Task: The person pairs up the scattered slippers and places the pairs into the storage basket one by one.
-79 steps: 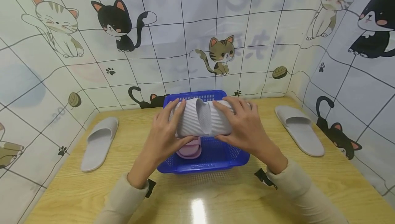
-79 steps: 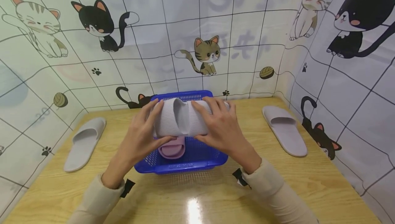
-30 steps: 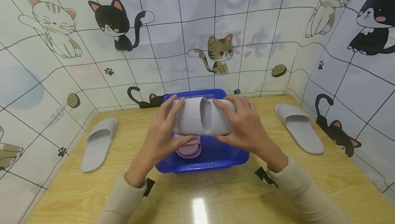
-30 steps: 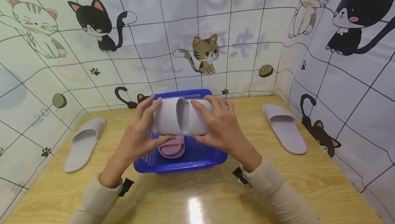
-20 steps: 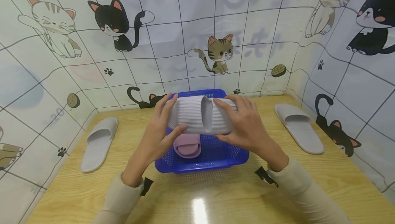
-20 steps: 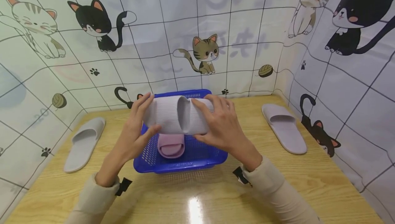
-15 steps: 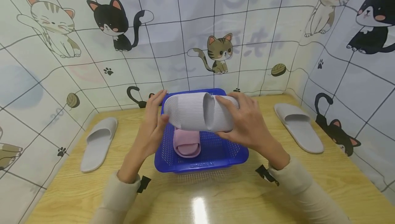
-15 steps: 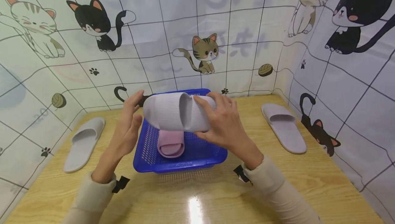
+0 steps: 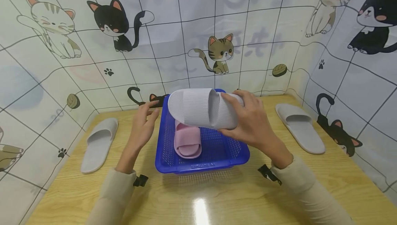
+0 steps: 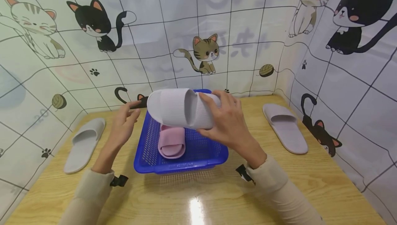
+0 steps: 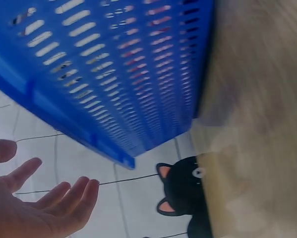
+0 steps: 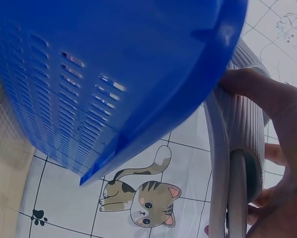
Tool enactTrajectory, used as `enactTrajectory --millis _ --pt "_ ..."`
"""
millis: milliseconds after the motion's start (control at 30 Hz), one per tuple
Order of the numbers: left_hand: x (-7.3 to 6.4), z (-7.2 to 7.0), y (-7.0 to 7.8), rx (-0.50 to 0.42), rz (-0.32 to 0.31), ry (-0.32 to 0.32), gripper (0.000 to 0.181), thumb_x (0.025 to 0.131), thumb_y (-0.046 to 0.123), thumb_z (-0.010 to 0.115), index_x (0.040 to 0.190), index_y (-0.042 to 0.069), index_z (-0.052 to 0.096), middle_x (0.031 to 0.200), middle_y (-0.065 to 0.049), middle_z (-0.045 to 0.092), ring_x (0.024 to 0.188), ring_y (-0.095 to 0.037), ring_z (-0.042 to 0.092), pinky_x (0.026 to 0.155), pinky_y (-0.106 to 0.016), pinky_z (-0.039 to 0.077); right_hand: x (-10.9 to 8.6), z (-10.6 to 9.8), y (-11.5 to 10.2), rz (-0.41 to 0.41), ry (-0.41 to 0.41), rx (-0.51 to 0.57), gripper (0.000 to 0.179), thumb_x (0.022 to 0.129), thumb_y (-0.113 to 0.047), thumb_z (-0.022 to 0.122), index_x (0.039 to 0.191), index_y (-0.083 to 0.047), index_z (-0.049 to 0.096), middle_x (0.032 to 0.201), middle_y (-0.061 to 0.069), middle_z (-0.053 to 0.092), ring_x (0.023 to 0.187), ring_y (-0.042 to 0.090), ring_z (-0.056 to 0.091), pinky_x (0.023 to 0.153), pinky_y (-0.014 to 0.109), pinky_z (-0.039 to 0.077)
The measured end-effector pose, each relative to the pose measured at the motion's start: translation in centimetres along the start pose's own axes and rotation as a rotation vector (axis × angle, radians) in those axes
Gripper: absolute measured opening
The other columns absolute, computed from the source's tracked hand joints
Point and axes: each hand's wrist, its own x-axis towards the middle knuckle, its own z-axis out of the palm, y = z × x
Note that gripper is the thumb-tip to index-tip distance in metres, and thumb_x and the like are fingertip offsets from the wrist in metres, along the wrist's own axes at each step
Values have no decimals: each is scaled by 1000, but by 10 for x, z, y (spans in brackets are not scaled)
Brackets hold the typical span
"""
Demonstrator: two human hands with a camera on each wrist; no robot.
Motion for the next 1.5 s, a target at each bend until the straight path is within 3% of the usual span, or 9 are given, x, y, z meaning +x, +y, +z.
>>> enactTrajectory --millis 267,567,867,1100,1333,1500 --pt "2 12 -16 36 -18 -101 42 106 22 52 146 9 54 151 -23 47 124 -46 64 103 -61 51 1 0 0 30 5 28 105 54 -49 97 145 -16 55 133 25 56 120 43 55 91 61 45" --pt "-2 24 -24 43 -19 -128 41 103 13 53 143 5 58 143 -28 50 122 -49 62 103 -60 51 -1 -2 -1 60 2 30 105 56 -51 96 147 -20 53 133 24 56 117 42 56 87 57 46" --pt "-4 25 -28 59 -16 -159 42 99 4 50 141 4 60 142 -28 51 130 -46 54 104 -60 50 -2 -1 0 63 -3 3 94 62 -51 94 146 -31 55 140 24 55 118 46 55 87 59 45" --pt "-2 25 -31 111 -38 -187 42 100 8 49 141 4 60 144 -27 53 117 -43 63 99 -56 51 0 -1 1 94 -9 -31 81 64 -51 93 136 -32 62 139 27 52 122 48 53 89 65 46" --pt "0 25 -32 105 -65 -260 42 104 11 42 143 1 55 154 -22 51 148 -41 43 120 -60 35 1 -2 3 149 -13 2 78 62 -48 94 128 -23 62 134 27 53 116 45 56 90 64 47" --pt "2 27 -31 107 -54 -264 43 103 11 41 142 0 56 152 -23 52 148 -41 42 121 -59 33 2 -2 3 155 -17 2 79 59 -53 94 125 -21 62 128 24 57 106 42 61 85 61 50"
